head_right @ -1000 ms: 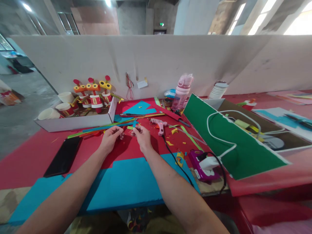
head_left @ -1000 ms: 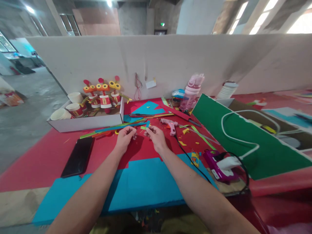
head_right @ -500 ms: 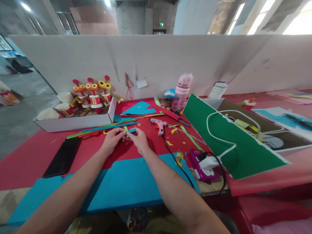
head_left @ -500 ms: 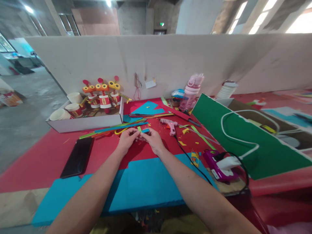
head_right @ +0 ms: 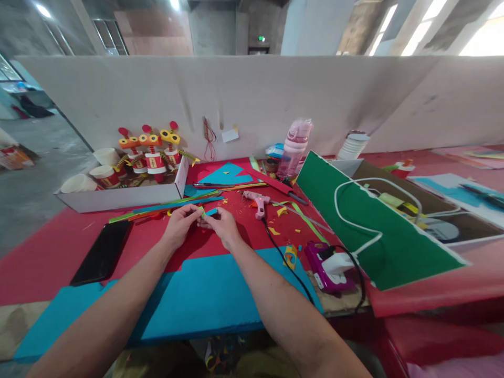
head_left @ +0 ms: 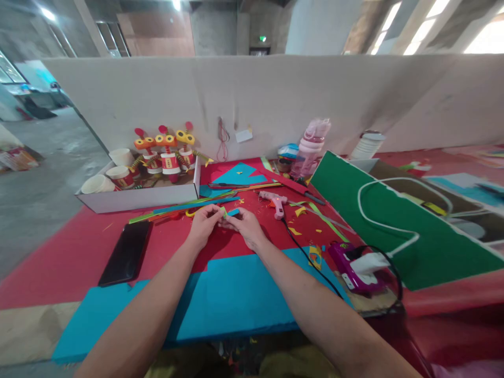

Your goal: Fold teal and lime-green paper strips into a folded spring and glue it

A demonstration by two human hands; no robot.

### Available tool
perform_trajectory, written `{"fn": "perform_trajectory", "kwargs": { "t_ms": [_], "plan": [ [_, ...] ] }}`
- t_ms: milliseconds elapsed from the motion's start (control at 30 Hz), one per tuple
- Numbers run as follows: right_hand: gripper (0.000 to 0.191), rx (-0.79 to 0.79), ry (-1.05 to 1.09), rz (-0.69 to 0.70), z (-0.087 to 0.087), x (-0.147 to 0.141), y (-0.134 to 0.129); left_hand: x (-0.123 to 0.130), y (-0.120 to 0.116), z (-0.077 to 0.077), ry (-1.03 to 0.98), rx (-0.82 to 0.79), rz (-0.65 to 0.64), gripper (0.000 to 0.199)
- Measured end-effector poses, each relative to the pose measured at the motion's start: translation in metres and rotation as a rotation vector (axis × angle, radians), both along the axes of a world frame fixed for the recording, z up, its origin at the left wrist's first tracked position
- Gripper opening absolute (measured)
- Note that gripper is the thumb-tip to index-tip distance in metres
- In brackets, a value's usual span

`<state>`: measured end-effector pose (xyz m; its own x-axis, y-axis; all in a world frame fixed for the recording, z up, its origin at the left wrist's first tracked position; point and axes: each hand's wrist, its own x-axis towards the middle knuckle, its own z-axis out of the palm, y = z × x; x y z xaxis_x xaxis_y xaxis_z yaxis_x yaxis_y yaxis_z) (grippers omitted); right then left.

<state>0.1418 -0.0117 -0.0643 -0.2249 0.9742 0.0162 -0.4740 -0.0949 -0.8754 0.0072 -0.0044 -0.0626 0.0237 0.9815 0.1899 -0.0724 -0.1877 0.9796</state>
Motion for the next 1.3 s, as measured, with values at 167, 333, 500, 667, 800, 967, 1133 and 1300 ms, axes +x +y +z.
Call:
{"fn": "perform_trajectory", "kwargs": {
  "t_ms": [167, 333, 500, 667, 800, 967, 1133, 1300],
  "plan": [
    [0.034, -0.021, 0.027, 0.014, -0.002, 0.0001, 0.0015, 0.0, 0.0003, 0.0, -0.016, 0.026, -0.005, 0.02],
    [0.037, 0.011, 0.054, -0.017, -0.0048, -0.0002, 0.003, 0.0001, 0.0003, 0.0006, -0.006, 0.039, -0.015, 0.02],
    [0.037, 0.013, 0.04, -0.01, -0.0059, 0.0005, 0.0033, 0.0004, 0.0003, 0.0004, -0.019, 0.026, -0.015, 0.02],
    [0.036, 0.014, 0.036, -0.013, -0.0057, 0.0012, 0.0037, -0.0002, 0.001, -0.0004, -0.034, 0.021, -0.021, 0.02],
    [0.037, 0.013, 0.03, -0.006, -0.0053, 0.0014, 0.0037, -0.001, 0.0017, -0.0009, -0.034, 0.021, -0.012, 0.019],
    [0.036, 0.027, 0.015, -0.031, -0.0057, 0.0001, 0.0038, -0.0005, 0.0012, -0.0012, -0.043, 0.015, -0.014, 0.02],
    [0.034, 0.07, -0.007, -0.161, -0.006, -0.0018, 0.0052, 0.0033, 0.0002, -0.0014, -0.059, -0.054, -0.048, 0.025],
    [0.034, 0.064, -0.036, -0.164, -0.0083, -0.001, 0.0066, 0.0048, -0.0015, 0.0017, 0.045, -0.09, 0.002, 0.027]
  ]
}}
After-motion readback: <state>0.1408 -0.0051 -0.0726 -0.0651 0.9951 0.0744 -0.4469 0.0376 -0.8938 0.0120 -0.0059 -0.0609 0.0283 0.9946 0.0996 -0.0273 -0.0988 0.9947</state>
